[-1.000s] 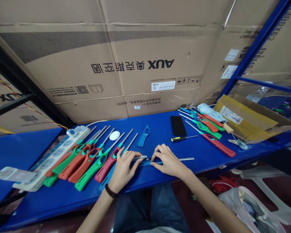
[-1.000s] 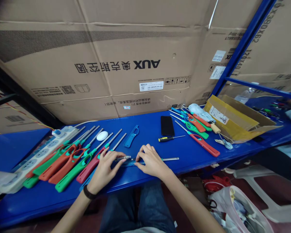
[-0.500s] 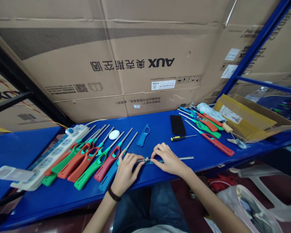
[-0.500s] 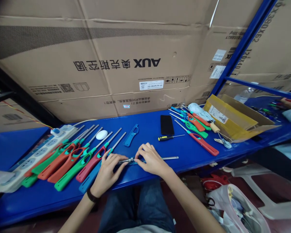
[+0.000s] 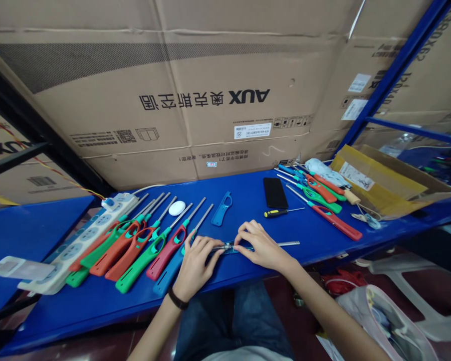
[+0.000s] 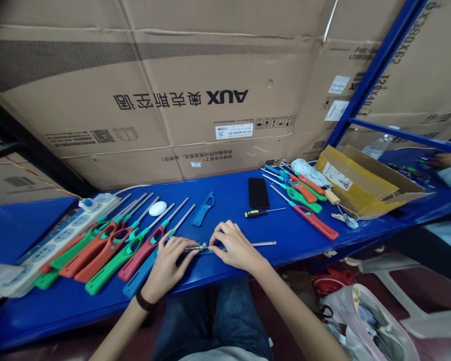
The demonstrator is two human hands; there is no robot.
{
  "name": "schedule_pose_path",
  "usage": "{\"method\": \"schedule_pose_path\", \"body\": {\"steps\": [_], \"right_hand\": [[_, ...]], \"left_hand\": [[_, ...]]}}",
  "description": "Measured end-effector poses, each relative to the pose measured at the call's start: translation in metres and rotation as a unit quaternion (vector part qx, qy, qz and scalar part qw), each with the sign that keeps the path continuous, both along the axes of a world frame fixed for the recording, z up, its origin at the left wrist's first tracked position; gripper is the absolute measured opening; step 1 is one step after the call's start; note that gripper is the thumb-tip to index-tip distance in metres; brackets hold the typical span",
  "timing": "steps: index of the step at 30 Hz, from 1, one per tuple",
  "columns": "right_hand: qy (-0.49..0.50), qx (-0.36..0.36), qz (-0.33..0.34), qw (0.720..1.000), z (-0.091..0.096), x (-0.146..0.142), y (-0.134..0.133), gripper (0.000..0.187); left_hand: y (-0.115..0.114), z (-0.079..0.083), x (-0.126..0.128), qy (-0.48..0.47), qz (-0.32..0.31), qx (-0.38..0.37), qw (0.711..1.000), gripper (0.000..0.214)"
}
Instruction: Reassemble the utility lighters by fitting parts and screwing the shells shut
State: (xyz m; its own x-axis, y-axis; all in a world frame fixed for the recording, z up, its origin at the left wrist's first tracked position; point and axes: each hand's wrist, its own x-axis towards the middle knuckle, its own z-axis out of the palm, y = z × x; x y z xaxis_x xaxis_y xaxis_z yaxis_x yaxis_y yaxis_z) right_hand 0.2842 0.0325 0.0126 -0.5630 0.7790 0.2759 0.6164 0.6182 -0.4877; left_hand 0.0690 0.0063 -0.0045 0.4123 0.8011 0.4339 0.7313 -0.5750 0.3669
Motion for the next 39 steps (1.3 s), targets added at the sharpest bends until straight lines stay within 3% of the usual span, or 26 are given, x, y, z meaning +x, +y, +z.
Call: {"method": "schedule_pose_path", "body": {"steps": [23, 39], "right_hand": [[-0.005, 0.0, 0.001, 1.0, -0.005, -0.0033, -0.0034, 0.008], [-0.021, 0.059, -0.001, 0.998, -0.0082, -0.0044, -0.0019, 0.011]], "left_hand": [[-0.0009, -0.0024, 0.001, 0.005, -0.008, -0.007, 1.0, 0.013], [-0.0021, -0.004, 0.0064, -0.031, -0.011, 0.007, 0.999, 0.012]]}}
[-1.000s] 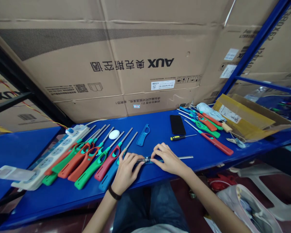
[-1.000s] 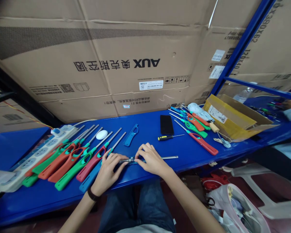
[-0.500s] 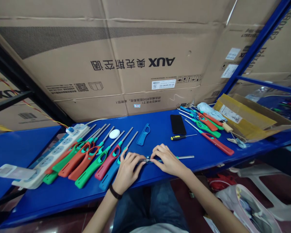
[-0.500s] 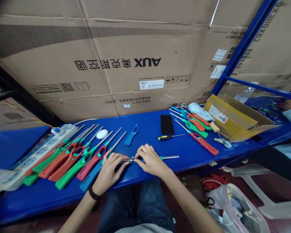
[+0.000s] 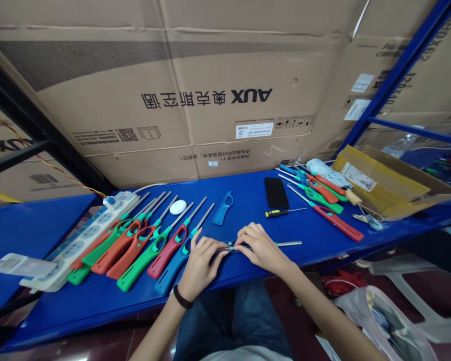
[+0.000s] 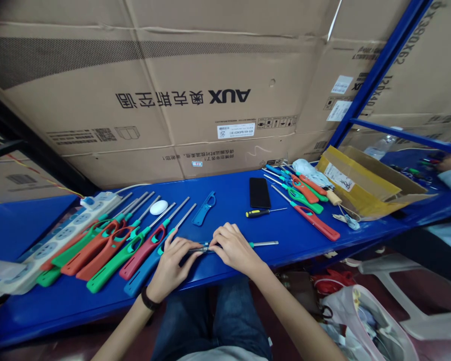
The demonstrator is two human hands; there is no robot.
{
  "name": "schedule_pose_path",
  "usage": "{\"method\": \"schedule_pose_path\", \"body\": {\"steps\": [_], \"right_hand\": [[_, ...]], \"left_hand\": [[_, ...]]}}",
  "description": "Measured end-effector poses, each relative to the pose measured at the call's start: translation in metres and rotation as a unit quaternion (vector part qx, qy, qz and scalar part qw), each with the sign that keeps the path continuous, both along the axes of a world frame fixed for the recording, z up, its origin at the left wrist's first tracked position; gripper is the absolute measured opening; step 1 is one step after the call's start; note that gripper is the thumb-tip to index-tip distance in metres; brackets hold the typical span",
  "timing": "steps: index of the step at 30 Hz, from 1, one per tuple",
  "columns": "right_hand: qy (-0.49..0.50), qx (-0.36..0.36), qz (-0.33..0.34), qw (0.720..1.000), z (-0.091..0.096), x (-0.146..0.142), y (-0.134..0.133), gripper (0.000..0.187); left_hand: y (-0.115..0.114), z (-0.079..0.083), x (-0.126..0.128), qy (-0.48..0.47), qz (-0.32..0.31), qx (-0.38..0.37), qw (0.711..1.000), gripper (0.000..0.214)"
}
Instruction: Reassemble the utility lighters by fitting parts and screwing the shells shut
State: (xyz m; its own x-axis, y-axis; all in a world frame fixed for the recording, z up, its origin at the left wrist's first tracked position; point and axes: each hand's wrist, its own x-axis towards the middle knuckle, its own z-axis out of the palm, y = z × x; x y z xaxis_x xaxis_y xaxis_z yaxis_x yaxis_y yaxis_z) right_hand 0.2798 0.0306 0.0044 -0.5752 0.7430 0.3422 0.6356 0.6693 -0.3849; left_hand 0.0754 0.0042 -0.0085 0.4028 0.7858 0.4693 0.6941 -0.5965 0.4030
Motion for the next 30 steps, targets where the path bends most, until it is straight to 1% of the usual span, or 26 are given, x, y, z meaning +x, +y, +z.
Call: {"method": "schedule_pose_path", "body": {"steps": [4, 11, 15, 23, 30], "right_hand": [[0.017, 0.001, -0.004, 1.0, -0.001, 0.003, -0.001, 0.013], [0.042, -0.041, -0.014, 0.998, -0.006, 0.01, -0.006, 0.01], [0.038, -0.034, -0.016, 0.999, -0.008, 0.01, -0.008, 0.011], [0.025, -0.007, 0.0, 1.0, -0.007, 0.008, -0.005, 0.011], [0.035, -0.031, -0.026, 0.999, -0.011, 0.01, -0.006, 0.009]], "left_hand": [[0.0, 0.0, 0.001, -0.016, 0.003, -0.006, 1.0, 0.012], [0.0, 0.0, 0.0, -0.003, -0.003, -0.002, 1.0, 0.012], [0.0, 0.0, 0.001, -0.001, -0.007, -0.007, 1.0, 0.012], [0.001, -0.001, 0.002, -0.01, -0.007, -0.003, 1.0, 0.011], [0.003, -0.002, -0.001, -0.023, -0.023, -0.012, 0.999, 0.015]]}}
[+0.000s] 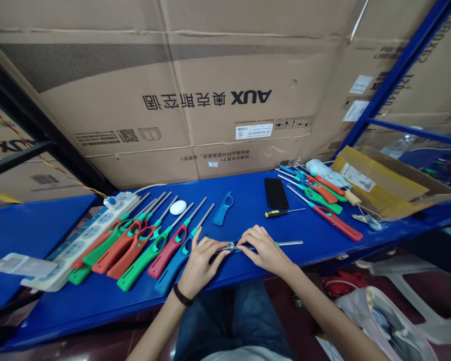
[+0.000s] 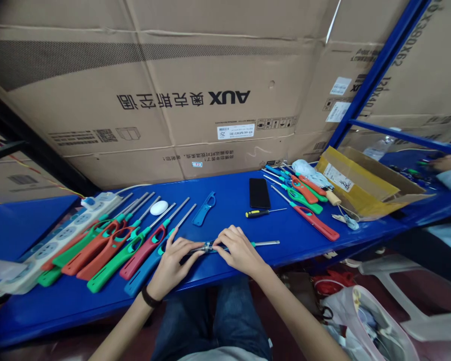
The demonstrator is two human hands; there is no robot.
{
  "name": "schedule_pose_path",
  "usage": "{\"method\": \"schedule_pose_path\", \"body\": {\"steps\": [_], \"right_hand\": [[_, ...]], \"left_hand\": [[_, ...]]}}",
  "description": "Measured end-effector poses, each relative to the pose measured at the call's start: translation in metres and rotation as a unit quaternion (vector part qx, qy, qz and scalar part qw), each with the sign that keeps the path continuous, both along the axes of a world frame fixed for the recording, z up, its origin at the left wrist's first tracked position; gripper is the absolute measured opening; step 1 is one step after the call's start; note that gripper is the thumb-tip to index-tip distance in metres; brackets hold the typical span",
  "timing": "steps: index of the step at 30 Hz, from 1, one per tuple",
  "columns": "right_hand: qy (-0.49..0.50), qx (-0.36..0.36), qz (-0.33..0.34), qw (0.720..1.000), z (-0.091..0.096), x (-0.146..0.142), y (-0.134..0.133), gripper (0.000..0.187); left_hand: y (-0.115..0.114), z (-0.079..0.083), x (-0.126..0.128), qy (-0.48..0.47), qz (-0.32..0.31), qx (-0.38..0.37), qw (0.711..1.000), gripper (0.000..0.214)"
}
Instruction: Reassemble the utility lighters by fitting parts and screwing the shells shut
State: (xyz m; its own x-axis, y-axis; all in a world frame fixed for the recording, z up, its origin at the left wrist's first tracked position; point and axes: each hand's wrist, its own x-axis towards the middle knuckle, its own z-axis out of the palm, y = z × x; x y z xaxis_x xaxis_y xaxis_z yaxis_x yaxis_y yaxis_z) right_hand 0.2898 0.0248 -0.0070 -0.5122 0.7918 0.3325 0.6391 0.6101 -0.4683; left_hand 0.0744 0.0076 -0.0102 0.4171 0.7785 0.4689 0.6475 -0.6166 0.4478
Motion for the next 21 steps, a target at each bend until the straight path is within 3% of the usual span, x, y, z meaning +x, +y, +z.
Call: {"method": "schedule_pose_path", "body": {"steps": [12, 21], "right_hand": [[0.0, 0.002, -0.008, 1.0, -0.0023, 0.0001, 0.0007, 0.01], [0.01, 0.009, -0.003, 1.0, -0.0031, 0.0001, 0.0004, 0.008]], "left_hand": [[0.0045, -0.0026, -0.0081, 0.014, -0.038, 0.003, 0.999, 0.02], [0.0016, 0.0008, -0.0081, 0.019, -0.029, -0.008, 0.999, 0.016]]}}
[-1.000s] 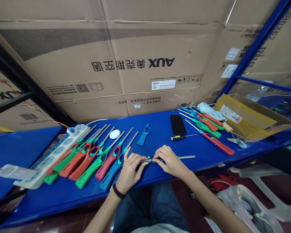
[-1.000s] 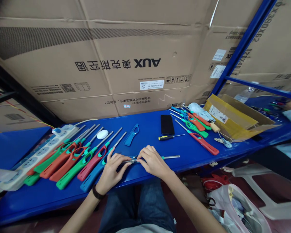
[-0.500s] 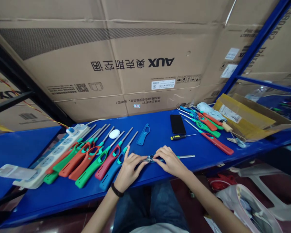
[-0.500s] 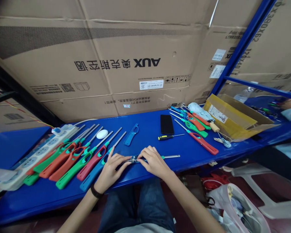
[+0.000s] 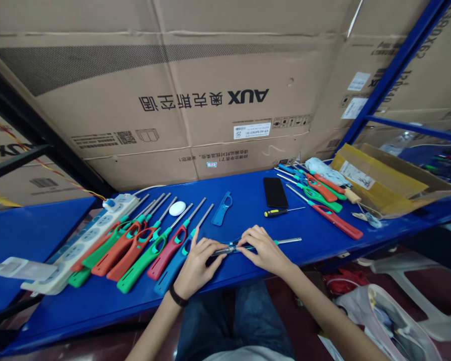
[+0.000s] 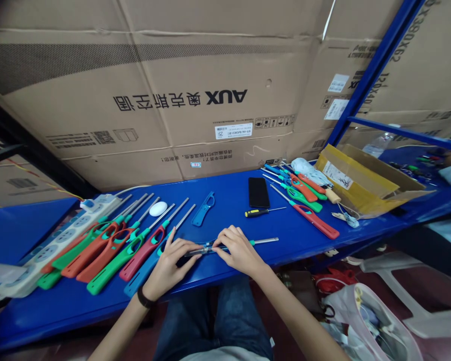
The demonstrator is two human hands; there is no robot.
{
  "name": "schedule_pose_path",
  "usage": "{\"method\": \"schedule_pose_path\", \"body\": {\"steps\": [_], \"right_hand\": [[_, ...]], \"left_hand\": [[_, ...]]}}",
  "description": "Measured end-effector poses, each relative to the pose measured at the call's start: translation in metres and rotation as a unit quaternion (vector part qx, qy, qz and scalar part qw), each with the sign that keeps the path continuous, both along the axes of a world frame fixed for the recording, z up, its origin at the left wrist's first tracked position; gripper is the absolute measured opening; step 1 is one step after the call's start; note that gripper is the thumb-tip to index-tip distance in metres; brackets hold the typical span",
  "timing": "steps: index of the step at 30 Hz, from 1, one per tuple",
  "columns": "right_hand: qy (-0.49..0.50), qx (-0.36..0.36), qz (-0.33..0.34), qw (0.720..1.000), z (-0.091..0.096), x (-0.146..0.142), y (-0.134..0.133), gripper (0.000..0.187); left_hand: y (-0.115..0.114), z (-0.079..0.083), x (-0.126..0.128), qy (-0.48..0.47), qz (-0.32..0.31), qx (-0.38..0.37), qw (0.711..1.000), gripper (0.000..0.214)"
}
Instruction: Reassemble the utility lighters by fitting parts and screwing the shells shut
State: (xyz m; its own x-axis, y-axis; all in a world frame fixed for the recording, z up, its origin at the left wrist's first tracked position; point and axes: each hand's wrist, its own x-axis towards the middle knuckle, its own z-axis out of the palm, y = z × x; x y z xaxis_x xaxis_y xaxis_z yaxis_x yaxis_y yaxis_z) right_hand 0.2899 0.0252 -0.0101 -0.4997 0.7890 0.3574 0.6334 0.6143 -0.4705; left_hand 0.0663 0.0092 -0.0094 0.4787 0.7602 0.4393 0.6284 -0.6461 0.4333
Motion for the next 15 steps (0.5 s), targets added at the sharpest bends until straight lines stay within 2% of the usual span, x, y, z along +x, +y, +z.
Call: {"method": "schedule_pose_path", "body": {"steps": [9, 15], "right_hand": [[0.014, -0.017, -0.004, 1.0, 0.0014, -0.0014, 0.0003, 0.005], [0.021, -0.016, -0.016, 1.0, 0.0004, -0.0028, 0.0013, 0.004]], "left_hand": [[0.0023, -0.0031, -0.0012, -0.019, -0.006, 0.004, 1.0, 0.022], [0.0021, -0.0072, -0.0024, -0.012, -0.04, -0.015, 0.999, 0.028]]}}
